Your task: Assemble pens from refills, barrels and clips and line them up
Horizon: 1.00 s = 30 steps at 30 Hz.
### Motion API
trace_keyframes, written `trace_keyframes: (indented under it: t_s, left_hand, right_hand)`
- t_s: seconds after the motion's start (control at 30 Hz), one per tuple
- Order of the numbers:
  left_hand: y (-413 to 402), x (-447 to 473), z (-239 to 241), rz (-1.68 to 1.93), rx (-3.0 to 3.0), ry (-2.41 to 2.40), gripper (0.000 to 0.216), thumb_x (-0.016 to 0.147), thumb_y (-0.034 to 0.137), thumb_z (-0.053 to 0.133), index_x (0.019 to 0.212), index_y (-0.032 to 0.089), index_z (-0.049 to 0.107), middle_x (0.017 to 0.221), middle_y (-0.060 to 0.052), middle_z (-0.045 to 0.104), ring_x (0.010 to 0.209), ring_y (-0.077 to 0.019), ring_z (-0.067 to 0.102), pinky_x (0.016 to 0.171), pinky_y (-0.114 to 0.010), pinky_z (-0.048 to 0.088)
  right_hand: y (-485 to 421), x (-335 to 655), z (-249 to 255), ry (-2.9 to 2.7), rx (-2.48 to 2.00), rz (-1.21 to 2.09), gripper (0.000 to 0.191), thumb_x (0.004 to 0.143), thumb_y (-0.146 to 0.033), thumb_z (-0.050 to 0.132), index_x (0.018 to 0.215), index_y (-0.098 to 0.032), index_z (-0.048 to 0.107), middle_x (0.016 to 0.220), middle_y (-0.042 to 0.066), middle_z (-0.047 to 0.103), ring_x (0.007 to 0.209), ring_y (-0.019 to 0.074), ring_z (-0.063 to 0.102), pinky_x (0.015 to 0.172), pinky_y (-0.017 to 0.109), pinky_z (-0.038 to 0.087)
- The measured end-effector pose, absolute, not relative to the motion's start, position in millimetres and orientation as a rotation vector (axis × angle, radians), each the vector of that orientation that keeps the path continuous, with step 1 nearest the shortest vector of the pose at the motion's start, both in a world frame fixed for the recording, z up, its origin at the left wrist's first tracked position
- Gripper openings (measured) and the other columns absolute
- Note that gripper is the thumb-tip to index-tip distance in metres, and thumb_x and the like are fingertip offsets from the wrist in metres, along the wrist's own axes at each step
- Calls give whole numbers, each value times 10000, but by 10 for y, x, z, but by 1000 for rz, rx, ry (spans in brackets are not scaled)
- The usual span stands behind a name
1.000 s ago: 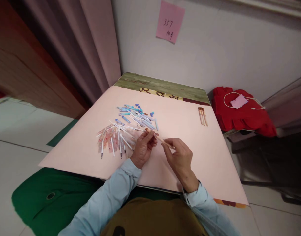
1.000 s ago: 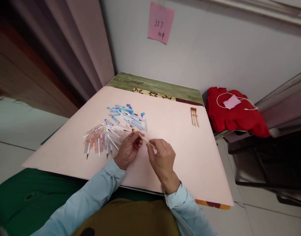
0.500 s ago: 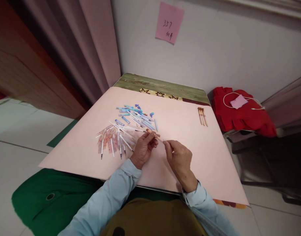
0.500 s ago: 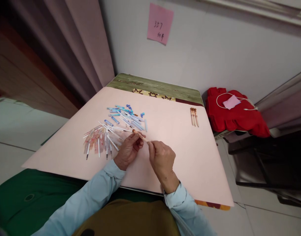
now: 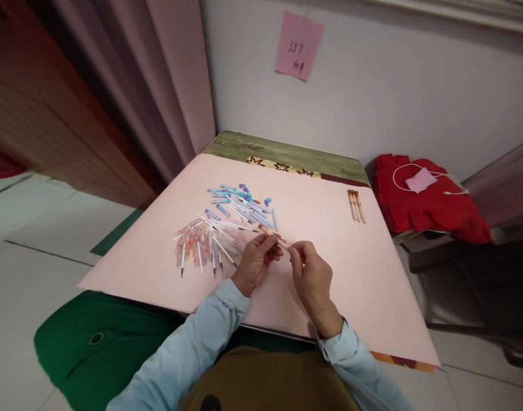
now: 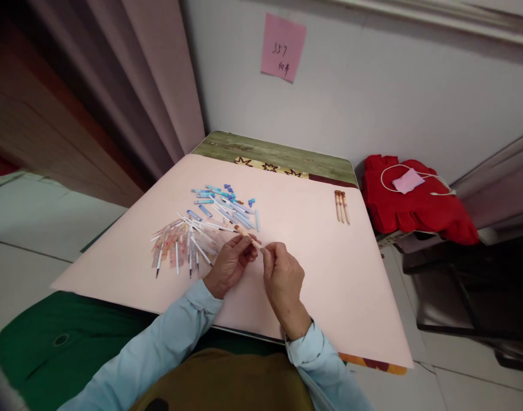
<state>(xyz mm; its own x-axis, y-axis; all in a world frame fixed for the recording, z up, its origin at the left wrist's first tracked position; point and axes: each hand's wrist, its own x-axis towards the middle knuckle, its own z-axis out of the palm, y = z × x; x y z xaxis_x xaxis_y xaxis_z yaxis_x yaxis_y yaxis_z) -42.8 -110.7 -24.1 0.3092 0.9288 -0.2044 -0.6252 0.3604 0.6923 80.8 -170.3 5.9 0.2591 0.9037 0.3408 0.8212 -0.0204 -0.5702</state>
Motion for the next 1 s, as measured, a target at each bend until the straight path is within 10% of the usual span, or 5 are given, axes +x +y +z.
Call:
trace_keyframes:
  t_s: [0.67, 1.0]
  left_hand:
    - [-1113, -437, -253, 1093, 590, 683, 231, 747, 310, 791, 831, 111, 710, 635, -17, 640, 545, -70, 553, 519, -183, 407]
    - [-1128, -452, -242, 1065, 571, 621, 214, 758, 296, 784, 853, 112, 733, 763, -39, 685, 594, -78, 577, 558, -205, 431]
  right_hand:
    - [-1759, 903, 54, -1604, -1826, 98, 302, 881, -490, 611, 776, -210, 657, 694, 21, 679, 679, 182, 607, 676, 283, 405]
    - [-1779, 930, 129, -1422, -1722, 711, 471, 960, -560, 437, 802, -211, 709, 600, -7, 673, 540, 130, 628, 557, 226, 429]
